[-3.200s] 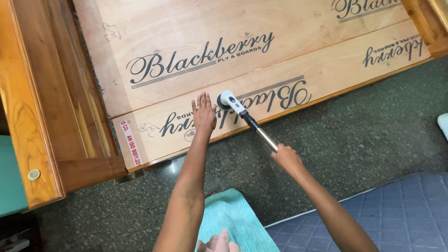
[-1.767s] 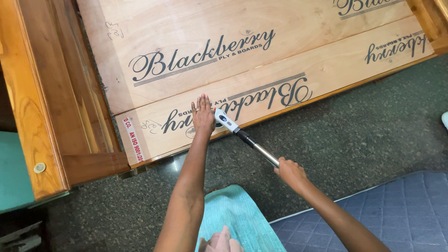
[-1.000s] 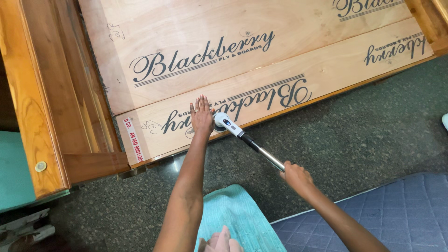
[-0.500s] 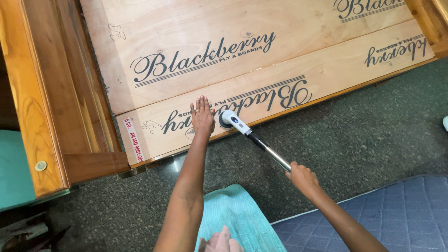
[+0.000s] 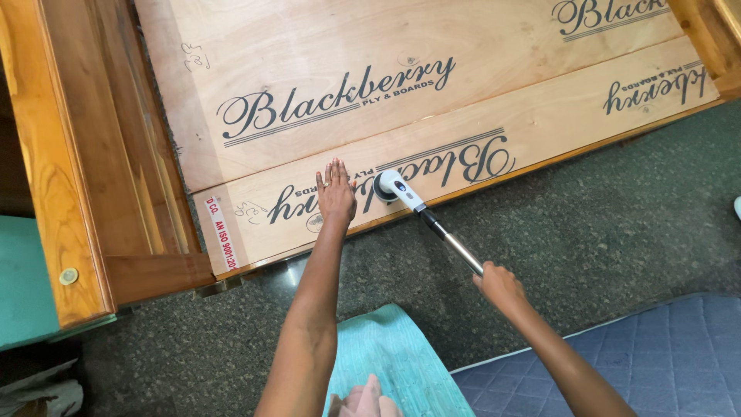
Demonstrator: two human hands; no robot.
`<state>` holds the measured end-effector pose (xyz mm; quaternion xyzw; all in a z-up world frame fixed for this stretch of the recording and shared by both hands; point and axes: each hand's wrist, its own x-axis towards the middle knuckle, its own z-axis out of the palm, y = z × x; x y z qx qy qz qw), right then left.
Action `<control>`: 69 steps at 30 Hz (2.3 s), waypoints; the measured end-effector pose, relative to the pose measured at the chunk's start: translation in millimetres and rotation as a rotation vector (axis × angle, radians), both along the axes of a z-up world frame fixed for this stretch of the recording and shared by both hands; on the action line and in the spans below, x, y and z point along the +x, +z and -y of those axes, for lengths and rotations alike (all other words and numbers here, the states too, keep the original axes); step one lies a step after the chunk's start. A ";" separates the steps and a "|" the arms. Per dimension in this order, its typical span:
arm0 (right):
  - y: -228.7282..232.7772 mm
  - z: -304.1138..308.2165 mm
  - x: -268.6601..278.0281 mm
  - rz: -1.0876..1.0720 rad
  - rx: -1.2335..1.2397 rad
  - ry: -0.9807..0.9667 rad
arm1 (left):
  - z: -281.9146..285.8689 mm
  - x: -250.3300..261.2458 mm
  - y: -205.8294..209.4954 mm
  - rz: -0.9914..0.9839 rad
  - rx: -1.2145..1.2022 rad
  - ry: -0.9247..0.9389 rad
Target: The person cleans the interior wooden boards of a bed frame using a handheld motorized scrubbing brush, moving it across the surface of the plywood.
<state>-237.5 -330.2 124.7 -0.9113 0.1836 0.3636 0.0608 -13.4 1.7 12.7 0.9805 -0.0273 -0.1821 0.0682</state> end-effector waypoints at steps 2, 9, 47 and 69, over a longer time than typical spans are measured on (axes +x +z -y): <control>-4.4 0.5 5.1 0.051 0.014 0.011 | 1.4 -0.6 1.0 0.013 -0.003 -0.004; -11.8 -1.3 28.8 0.058 0.044 -0.020 | 5.8 2.0 -2.0 0.061 -0.032 0.007; -49.8 72.5 24.6 0.120 0.049 -0.085 | 36.7 24.2 3.5 0.079 -0.020 0.007; -27.7 74.6 -39.0 0.011 0.010 -0.142 | 52.4 19.3 6.2 0.059 -0.015 -0.037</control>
